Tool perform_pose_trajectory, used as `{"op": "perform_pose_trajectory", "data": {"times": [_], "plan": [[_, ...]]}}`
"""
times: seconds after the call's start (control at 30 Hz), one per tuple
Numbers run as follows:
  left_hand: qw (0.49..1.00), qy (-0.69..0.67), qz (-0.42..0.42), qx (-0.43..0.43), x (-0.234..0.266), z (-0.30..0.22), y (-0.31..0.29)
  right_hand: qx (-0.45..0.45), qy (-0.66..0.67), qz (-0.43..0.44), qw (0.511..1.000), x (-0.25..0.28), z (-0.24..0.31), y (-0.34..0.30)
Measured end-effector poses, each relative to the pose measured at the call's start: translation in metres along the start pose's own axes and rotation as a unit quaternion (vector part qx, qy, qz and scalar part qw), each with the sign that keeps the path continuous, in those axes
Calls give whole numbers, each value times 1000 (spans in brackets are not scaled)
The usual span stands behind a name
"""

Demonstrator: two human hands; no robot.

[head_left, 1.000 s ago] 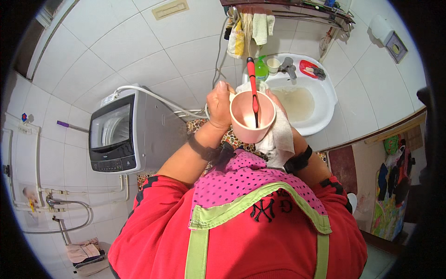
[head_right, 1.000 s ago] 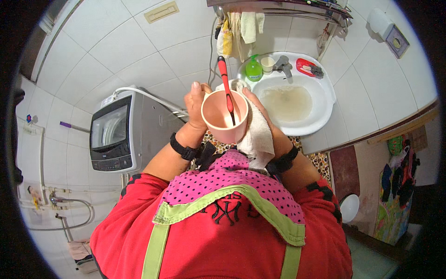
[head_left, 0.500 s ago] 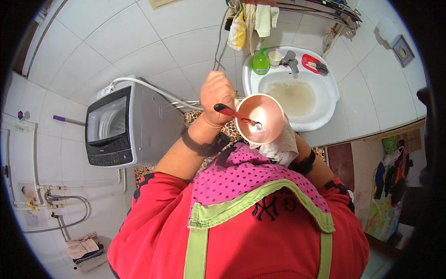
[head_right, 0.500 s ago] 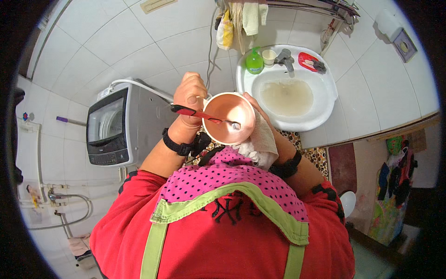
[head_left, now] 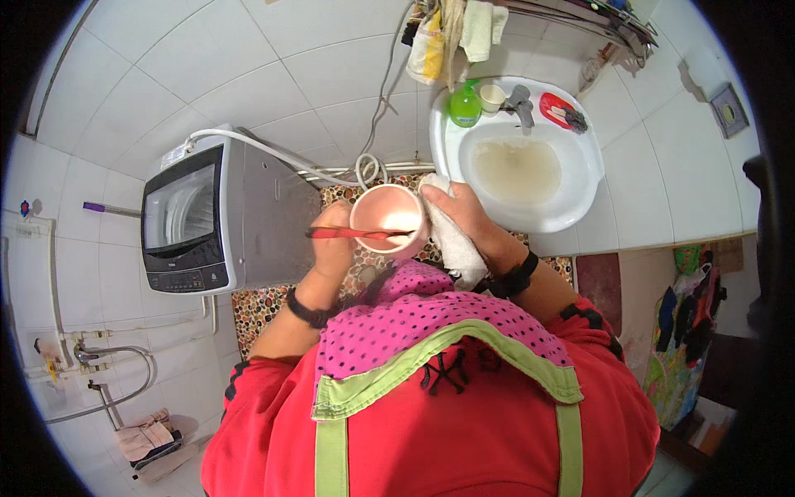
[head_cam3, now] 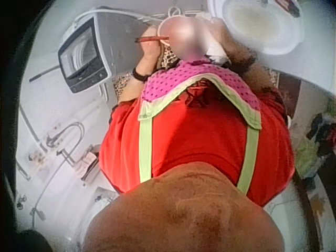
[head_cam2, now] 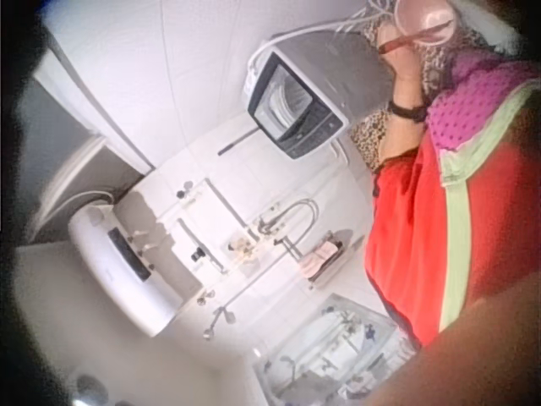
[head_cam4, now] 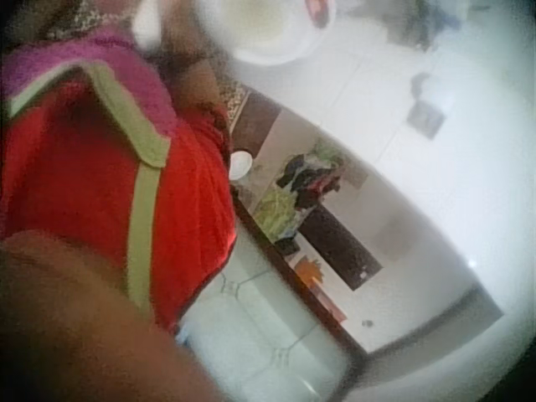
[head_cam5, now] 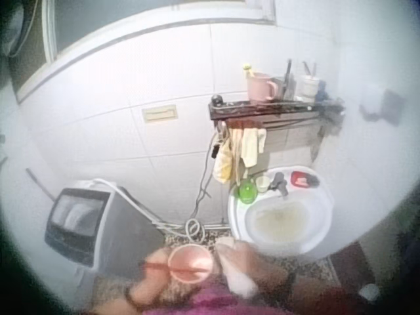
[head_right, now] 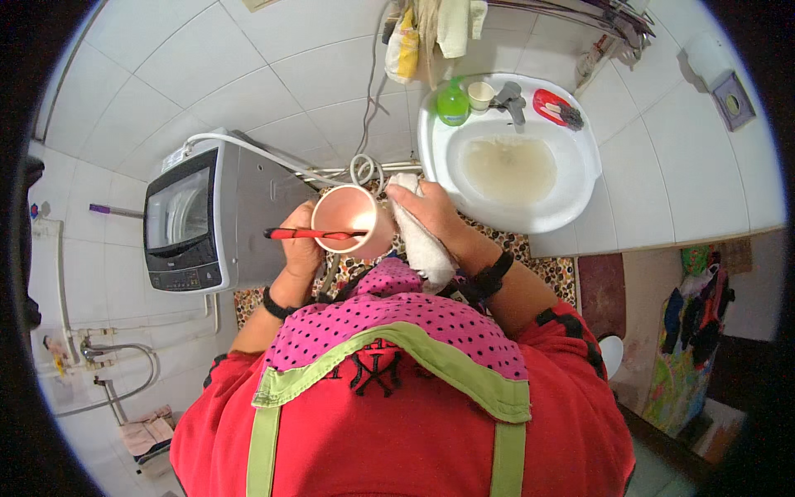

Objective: The person washes several cups and a straw at a bathroom sink using a cloth and a steel wool scrubber, then dries them with a towel and places them on top of a washing machine. The person also scrubs and rinses a blue plastic cup.

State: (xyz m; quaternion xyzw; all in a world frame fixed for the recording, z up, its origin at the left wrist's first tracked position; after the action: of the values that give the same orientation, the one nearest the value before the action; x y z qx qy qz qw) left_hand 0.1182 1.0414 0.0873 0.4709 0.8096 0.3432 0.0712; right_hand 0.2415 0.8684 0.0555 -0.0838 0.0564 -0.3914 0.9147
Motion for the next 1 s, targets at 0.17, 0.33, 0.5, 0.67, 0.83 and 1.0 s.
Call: {"op": "perform_pose_trajectory", "data": {"times": [0.17,0.33,0.5,0.67,0.83,1.0], "plan": [[909,-174,-104,364,70,61,-53,-3,-215,59,975,-8,-39,34],[926,-58,-134,349,167,90,-64,-47,-220,74,972,-45,-73,76],[923,3,-250,292,264,118,-66,-105,-117,86,984,-81,-88,106],[867,195,-358,288,365,158,-72,-93,-79,90,988,-112,-86,128],[842,227,-382,307,409,189,-78,-99,-74,75,989,-131,-78,138],[846,150,-389,332,414,200,-81,-91,-60,81,991,-133,-68,143]]}}
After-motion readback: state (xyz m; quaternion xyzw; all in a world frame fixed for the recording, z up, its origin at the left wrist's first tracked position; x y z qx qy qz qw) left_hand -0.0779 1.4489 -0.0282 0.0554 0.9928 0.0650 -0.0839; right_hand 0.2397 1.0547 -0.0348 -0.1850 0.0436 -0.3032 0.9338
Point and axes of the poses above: each hand's wrist, its own y-axis towards the middle knuckle, its own x-axis out of the back of the hand, z = x × y, the point moved 6 cm from there along y, towards the middle knuckle, and after that the axes turned 5 degrees about -y, right-handed, at the moved point
